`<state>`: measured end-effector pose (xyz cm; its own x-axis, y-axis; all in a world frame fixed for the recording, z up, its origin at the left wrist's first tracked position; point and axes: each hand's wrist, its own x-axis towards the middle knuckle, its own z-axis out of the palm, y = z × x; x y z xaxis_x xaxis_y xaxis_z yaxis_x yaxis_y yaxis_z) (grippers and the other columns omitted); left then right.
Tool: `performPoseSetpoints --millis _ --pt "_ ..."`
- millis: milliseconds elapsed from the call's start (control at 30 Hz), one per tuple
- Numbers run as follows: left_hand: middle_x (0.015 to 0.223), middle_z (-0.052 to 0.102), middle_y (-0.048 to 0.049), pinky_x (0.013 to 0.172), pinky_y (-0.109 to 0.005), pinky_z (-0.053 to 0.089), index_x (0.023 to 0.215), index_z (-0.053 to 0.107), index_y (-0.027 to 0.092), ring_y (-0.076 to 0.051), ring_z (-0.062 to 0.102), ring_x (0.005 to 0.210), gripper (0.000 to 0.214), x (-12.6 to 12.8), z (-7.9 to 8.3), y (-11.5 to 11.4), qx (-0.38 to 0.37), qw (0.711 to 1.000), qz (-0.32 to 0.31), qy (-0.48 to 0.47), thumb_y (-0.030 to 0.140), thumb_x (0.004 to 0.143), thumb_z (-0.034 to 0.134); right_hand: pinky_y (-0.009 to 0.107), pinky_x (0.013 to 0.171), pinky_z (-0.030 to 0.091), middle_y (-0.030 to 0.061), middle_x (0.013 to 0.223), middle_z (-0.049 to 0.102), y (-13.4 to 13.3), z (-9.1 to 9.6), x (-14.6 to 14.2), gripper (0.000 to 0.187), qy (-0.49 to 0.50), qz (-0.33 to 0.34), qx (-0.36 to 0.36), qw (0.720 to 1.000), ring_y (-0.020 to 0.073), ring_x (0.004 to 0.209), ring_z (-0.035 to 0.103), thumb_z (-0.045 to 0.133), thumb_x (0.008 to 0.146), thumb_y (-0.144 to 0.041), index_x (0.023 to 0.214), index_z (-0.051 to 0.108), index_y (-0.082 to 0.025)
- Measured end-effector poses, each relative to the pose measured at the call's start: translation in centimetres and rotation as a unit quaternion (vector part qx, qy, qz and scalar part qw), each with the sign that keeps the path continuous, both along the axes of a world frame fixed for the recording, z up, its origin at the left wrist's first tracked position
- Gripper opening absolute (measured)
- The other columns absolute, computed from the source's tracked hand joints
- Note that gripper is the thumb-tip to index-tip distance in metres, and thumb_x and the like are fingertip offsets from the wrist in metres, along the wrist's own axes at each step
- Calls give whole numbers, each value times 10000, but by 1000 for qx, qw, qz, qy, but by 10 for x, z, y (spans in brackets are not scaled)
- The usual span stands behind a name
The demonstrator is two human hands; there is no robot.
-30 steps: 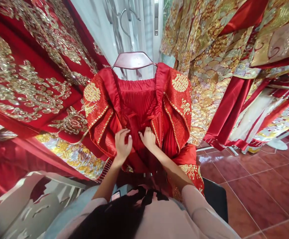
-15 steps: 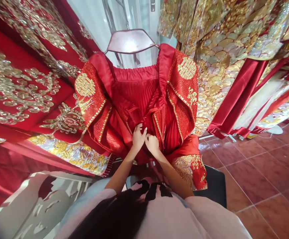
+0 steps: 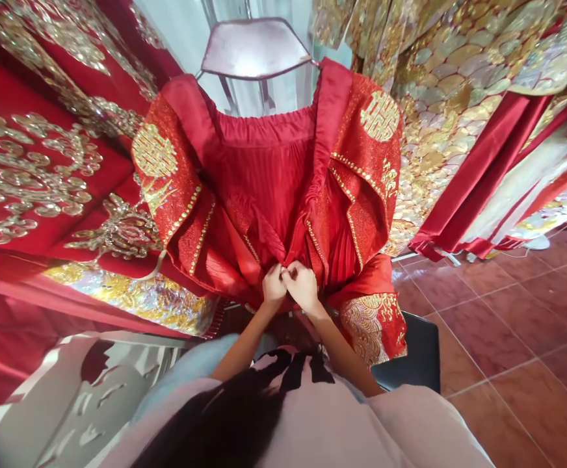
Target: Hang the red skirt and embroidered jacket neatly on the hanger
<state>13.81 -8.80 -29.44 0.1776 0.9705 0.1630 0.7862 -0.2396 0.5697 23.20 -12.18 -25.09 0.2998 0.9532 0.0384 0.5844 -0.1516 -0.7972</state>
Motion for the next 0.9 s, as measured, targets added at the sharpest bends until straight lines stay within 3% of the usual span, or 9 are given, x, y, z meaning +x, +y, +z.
performPoseSetpoints --millis 133,400,600,667,733,800,900 --pt "816 636 -57 662 -244 410 757 568 193 -180 605 799 182 1 -6 -16 2 1000 10 -12 207 908 469 228 670 440 51 787 697 -12 8 2 265 -52 -8 -22 998 170 699 644 474 878 -389 834 643 -191" --pt "781 605 -43 583 -234 367 728 559 187 -151 571 701 198 10 -8 -20 28 998 43 -30 176 904 469 244 677 399 76 912 708 -18 17 5 303 -171 19 -65 983 212 830 660 437 921 -399 990 651 -197" --pt "796 610 -34 584 -223 360 743 591 173 -140 577 718 198 16 -7 -27 35 997 68 -23 147 901 475 245 637 346 88 847 693 -17 15 5 259 -173 27 -78 981 193 750 634 435 915 -295 894 660 -168" --pt "808 616 -39 592 -223 365 780 610 166 -146 585 734 168 18 -7 -30 36 996 78 -19 137 891 488 240 611 315 71 736 660 -16 17 7 180 -78 10 -67 995 163 661 584 511 851 -244 768 642 -152" --pt "815 620 -51 591 -229 368 820 626 155 -155 591 733 151 21 -8 -32 36 995 92 -14 136 886 491 224 571 287 27 571 569 -13 19 10 182 119 11 -66 991 110 552 494 558 764 -169 585 570 -141" --pt "818 623 -59 580 -235 365 836 635 149 -161 595 721 167 24 -8 -33 35 994 107 -10 141 889 478 210 504 250 -25 438 432 -10 22 12 251 300 27 -85 950 65 441 370 540 708 -125 468 470 -148" --pt "826 630 -54 579 -233 369 851 648 158 -163 604 727 181 27 -6 -33 34 993 115 -9 156 893 471 202 414 180 -75 375 307 -4 27 10 224 409 37 -112 905 41 352 242 474 694 -146 475 430 -166"
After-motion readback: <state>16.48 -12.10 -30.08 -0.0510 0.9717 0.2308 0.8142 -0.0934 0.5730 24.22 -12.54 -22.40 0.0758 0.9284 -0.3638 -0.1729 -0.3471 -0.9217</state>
